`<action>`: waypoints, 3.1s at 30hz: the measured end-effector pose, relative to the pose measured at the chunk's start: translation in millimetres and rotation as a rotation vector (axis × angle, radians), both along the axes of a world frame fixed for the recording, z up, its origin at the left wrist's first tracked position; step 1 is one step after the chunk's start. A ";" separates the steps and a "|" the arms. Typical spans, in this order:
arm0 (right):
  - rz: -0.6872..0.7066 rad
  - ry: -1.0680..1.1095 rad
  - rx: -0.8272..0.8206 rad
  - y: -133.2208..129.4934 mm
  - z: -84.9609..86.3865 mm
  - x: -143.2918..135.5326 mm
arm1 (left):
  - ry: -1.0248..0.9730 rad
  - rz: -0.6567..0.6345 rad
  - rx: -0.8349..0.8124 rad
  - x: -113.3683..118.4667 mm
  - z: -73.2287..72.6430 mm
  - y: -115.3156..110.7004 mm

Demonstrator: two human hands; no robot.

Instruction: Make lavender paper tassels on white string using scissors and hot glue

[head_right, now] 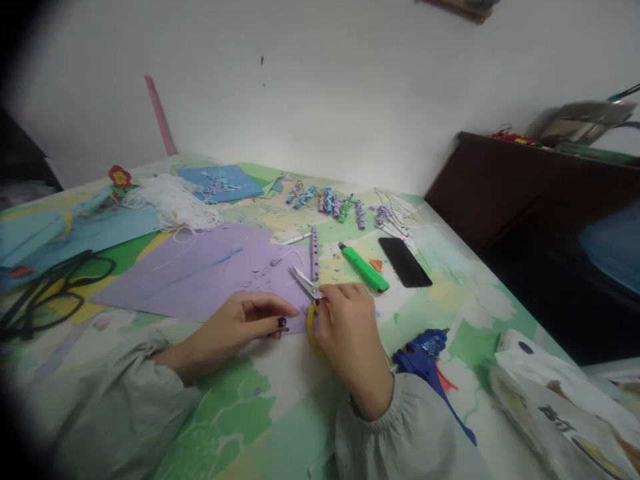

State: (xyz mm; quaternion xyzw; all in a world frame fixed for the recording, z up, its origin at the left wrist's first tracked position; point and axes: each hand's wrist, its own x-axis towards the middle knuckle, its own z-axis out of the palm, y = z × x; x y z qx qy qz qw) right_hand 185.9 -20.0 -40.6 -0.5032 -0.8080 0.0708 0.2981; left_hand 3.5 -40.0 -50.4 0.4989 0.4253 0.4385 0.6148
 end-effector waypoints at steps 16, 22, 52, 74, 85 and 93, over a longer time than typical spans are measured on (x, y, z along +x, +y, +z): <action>0.309 0.924 -0.553 -2.8 -1.5 -11.6 | -0.603 0.039 -0.331 12.7 -18.4 -10.8; 0.365 1.109 -0.760 -1.3 -2.3 -14.8 | -0.625 0.044 -0.340 13.7 -16.1 -14.4; 0.556 1.252 -0.927 -2.5 -8.3 -13.1 | -0.566 0.039 -0.285 11.4 -11.9 -11.8; 0.519 1.270 -1.047 -1.9 -5.9 -10.8 | -0.567 0.055 -0.310 11.2 -13.1 -10.7; 0.472 1.278 -1.022 -1.7 -6.2 -11.6 | -0.550 0.052 -0.327 9.4 -13.3 -11.5; 0.450 1.281 -0.956 -1.9 -6.9 -12.4 | -0.515 0.063 -0.260 6.7 -10.2 -10.7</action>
